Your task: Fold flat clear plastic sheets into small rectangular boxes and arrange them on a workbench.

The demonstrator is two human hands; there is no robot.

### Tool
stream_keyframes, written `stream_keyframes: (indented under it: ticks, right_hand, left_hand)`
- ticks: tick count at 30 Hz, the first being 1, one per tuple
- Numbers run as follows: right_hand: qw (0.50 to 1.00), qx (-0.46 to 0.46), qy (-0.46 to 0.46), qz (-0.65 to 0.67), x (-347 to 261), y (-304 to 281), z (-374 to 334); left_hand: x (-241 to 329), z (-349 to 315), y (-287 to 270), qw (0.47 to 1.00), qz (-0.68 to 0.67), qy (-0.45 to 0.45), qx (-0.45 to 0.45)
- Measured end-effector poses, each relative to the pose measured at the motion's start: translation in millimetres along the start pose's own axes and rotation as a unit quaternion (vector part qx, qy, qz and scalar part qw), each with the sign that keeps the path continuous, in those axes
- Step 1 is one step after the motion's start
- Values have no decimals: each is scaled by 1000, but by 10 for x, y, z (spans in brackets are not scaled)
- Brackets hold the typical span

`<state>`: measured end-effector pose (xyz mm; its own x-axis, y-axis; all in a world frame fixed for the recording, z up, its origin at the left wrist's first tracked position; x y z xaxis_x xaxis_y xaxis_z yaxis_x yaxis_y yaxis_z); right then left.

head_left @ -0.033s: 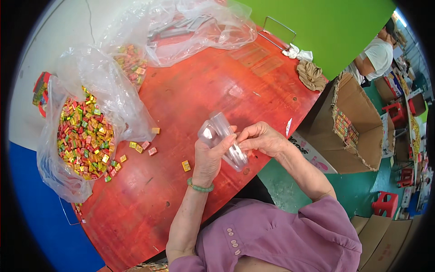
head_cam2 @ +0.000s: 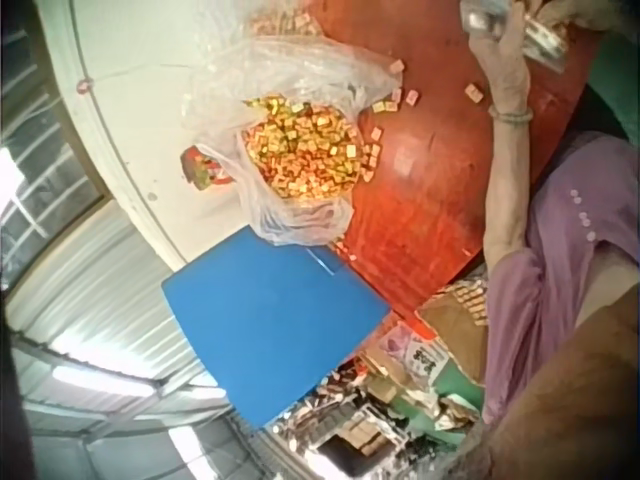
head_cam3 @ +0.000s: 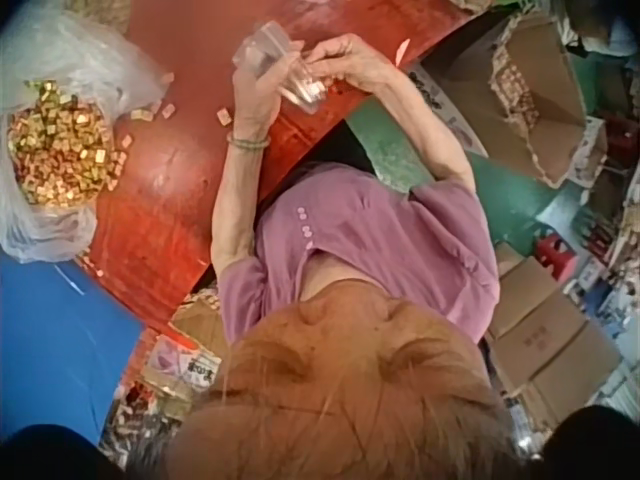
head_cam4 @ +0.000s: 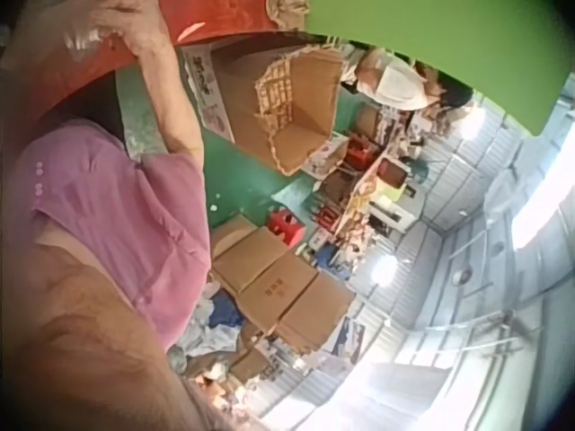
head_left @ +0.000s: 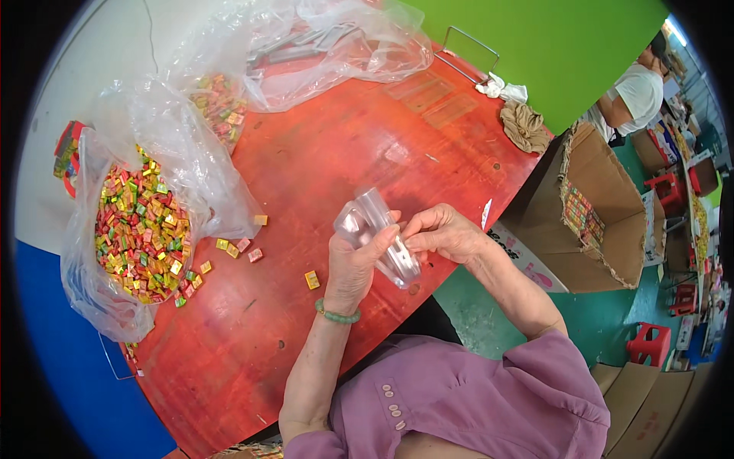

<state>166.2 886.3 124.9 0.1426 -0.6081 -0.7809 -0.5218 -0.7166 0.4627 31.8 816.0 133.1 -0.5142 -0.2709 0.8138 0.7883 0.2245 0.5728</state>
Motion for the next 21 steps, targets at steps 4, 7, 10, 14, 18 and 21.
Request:
stream_keyframes:
  ticks: [4,7,10,14,18,21]
  right_hand:
    - [1000,6,-8,-10,-25,-77,-89]
    - [988,98,10,-120,-112,-16,-208]
    - [926,174,-31,-334,-207,-5,-295]
    - [930,212,-71,-293,-489,-196,-425]
    - [535,428,-273,-676,-1005,-562,-546]
    - [409,420,-234,-775,-1087,-1037,-418]
  left_hand:
    - [-97,54,93,1000,20,-6,-9]
    - [-219,88,87,999,34,-10,-6]
    - [-311,85,103,999,39,-16,-16]
    - [-335,108,101,999,-16,-33,-1]
    - [-337,126,28,995,-65,-60,36]
    - [-331,140,36,997,-42,-60,13]
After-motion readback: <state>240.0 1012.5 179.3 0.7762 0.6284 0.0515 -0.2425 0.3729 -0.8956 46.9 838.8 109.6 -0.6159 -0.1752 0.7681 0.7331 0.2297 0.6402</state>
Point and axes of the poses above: each hand's wrist, its own z-axis towards the middle knuckle, its own y-axis out of the palm, x = y × z, the point moved 5 cm from there along z, towards the middle knuckle, and after that the axes turned 14 degrees about y, right-handed, at the moved point
